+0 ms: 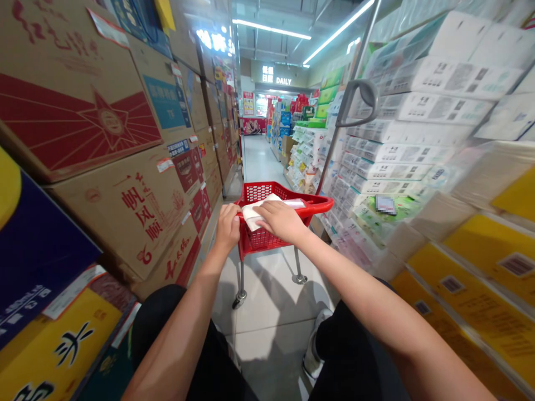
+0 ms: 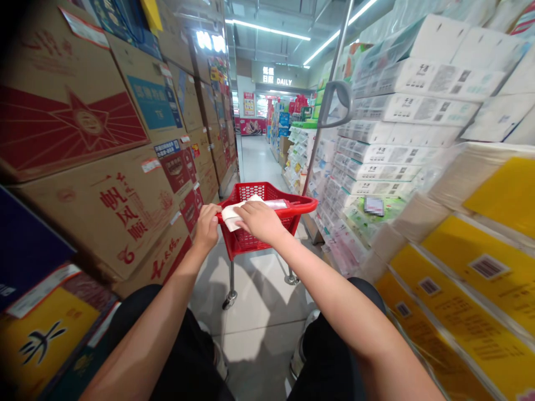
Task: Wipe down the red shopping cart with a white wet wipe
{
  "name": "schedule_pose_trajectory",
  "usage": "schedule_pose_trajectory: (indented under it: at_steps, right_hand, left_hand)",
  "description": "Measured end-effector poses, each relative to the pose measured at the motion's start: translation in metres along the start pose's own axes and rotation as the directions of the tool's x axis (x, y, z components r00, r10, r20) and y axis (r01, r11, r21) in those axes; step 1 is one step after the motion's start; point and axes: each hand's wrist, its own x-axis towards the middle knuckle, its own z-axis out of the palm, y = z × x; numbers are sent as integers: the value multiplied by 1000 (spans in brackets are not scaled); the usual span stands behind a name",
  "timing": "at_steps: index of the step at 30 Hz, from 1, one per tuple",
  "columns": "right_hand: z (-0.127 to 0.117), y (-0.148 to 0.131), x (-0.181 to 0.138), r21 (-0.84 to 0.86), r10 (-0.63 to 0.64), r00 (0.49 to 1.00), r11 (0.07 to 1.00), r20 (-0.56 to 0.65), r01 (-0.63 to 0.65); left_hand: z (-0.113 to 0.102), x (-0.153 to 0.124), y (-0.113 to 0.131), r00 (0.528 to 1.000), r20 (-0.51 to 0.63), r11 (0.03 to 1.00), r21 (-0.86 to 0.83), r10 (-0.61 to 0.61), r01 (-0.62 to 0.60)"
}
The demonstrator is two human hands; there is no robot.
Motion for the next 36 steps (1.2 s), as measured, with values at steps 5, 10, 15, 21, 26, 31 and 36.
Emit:
schedule_pose_trajectory:
  at_steps: [5, 10, 15, 21, 26, 31, 36]
  right_hand:
    - [-12, 41, -40, -32, 127, 990, 991, -61, -129]
    - [-25, 87, -81, -58, 225, 973, 972, -47, -227]
    - [-34, 126, -113, -66, 285, 958, 956, -33, -286]
    - [-21, 100, -103, 3, 240, 964, 970, -114, -241]
    - [-11, 109, -102, 30, 257, 959, 966, -121, -256]
    - [-2, 111, -106, 110, 358, 896, 934, -261, -341]
    - [-1, 83, -102, 133, 323, 909, 945, -264, -297]
  left_hand:
    - [-3, 0, -3, 998, -53, 999, -41, 17, -19]
    - [-5, -1, -7, 998, -60, 999, -49, 20, -23]
    - [-7, -1, -8, 999, -44, 998, -63, -5, 2]
    - [-4, 0, -12, 988, -117, 994, -44, -101, 96]
    - [-10, 4, -20, 991, -93, 992, -86, -98, 90]
    - [-1, 7, -16, 958, -185, 973, -115, -218, 199]
    - [-1, 9, -21, 912, -263, 948, -119, -316, 294]
